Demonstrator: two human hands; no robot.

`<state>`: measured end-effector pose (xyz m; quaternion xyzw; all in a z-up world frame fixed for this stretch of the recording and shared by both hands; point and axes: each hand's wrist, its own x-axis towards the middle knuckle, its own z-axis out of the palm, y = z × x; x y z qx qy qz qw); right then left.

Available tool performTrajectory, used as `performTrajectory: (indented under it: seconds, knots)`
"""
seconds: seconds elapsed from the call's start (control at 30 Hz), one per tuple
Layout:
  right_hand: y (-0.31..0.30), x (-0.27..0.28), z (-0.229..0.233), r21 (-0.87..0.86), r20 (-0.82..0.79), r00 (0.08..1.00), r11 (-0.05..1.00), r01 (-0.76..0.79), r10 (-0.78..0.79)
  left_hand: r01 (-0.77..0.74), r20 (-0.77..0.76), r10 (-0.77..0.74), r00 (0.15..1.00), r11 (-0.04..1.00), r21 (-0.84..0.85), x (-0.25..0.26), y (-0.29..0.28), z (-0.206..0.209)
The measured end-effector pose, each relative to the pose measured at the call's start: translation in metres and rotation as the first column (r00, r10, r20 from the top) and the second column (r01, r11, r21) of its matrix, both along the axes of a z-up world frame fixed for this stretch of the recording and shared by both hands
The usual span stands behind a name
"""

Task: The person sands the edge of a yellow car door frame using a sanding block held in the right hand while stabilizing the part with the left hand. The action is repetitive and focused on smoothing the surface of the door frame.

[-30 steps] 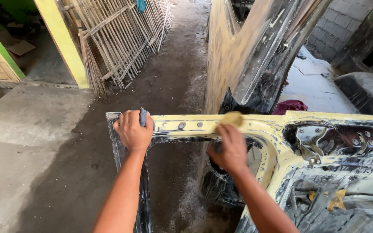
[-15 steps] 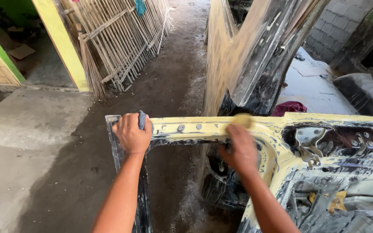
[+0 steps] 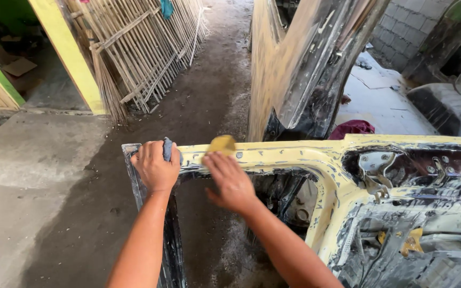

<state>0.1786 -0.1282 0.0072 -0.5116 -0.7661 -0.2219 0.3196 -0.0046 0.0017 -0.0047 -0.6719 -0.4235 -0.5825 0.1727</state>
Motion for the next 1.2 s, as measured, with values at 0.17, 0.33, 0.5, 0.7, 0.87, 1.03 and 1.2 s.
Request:
performTrajectory:
  seconds: [0.17,0.33,0.5,0.7,0.87,1.03,1.2]
  knots:
    - [-0.037,0.090,0.006,-0.241,-0.034,0.914,0.891,0.384,-0.403,-0.003,0.024,0.003,1.000,1.000,-0.001,0.002,-0.001,0.003]
    - [-0.029,0.091,-0.019,0.096,-0.130,0.849,0.846,0.525,-0.512,-0.035,0.056,0.036,0.998,0.999,-0.021,0.006,-0.004,0.001]
    - [0.009,-0.021,0.010,-0.166,-0.017,0.995,0.982,0.091,-0.095,0.000,0.029,0.001,1.000,1.000,-0.008,0.003,-0.002,0.001]
    - [-0.008,0.027,-0.003,-0.040,0.017,1.000,0.999,-0.009,0.009,-0.004,0.013,0.005,1.000,1.000,-0.001,0.001,-0.003,0.001]
    - [-0.053,0.112,-0.009,0.101,-0.111,0.958,0.956,0.275,-0.264,-0.009,0.047,0.008,0.999,1.000,0.015,0.003,-0.002,0.003]
    - [-0.022,0.071,-0.027,0.153,-0.189,0.951,0.949,0.275,-0.245,-0.009,0.067,0.007,0.998,1.000,0.029,0.005,-0.002,0.006]
    - [0.010,-0.055,0.015,-0.099,-0.075,0.987,0.984,-0.151,0.144,-0.003,0.036,0.003,0.999,1.000,0.005,0.002,-0.002,0.002]
